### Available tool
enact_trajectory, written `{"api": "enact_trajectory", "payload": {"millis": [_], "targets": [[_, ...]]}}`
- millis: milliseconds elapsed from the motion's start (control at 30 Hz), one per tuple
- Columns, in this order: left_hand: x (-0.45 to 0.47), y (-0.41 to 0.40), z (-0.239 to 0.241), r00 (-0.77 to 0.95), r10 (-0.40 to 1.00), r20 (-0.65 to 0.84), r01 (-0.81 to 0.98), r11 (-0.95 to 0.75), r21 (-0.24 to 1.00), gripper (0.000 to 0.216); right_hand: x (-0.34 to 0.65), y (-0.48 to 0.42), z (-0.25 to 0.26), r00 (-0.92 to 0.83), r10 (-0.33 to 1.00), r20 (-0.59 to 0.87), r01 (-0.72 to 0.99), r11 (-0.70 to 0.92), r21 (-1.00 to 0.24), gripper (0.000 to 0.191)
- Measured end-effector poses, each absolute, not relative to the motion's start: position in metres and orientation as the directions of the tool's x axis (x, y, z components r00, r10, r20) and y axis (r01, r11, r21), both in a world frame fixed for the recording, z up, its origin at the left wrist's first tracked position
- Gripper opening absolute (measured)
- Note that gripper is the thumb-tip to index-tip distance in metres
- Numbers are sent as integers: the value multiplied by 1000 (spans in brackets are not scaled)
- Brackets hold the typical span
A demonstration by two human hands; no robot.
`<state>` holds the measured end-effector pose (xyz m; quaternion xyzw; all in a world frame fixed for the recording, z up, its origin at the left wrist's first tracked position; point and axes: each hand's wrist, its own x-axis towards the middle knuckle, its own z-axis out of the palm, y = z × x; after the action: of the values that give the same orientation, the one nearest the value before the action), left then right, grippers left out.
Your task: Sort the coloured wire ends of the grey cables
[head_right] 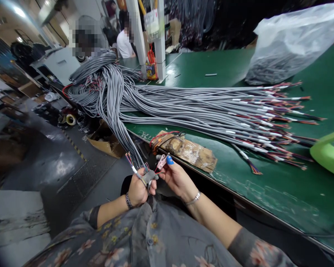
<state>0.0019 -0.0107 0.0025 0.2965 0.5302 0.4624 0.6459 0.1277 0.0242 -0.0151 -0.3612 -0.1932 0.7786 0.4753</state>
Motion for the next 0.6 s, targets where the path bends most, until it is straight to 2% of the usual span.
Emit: {"api": "enact_trajectory", "payload": {"millis": [433,600], "targets": [[0,-9,-1,16,914,-405,-254,395,883,47,126,22,-15,-325,880,-347,-616,-475,-628,39],[-8,-14,-7,26,922,-386,-218,382,898,49,136,15,-20,-454,810,-370,-499,-575,-648,47]]}}
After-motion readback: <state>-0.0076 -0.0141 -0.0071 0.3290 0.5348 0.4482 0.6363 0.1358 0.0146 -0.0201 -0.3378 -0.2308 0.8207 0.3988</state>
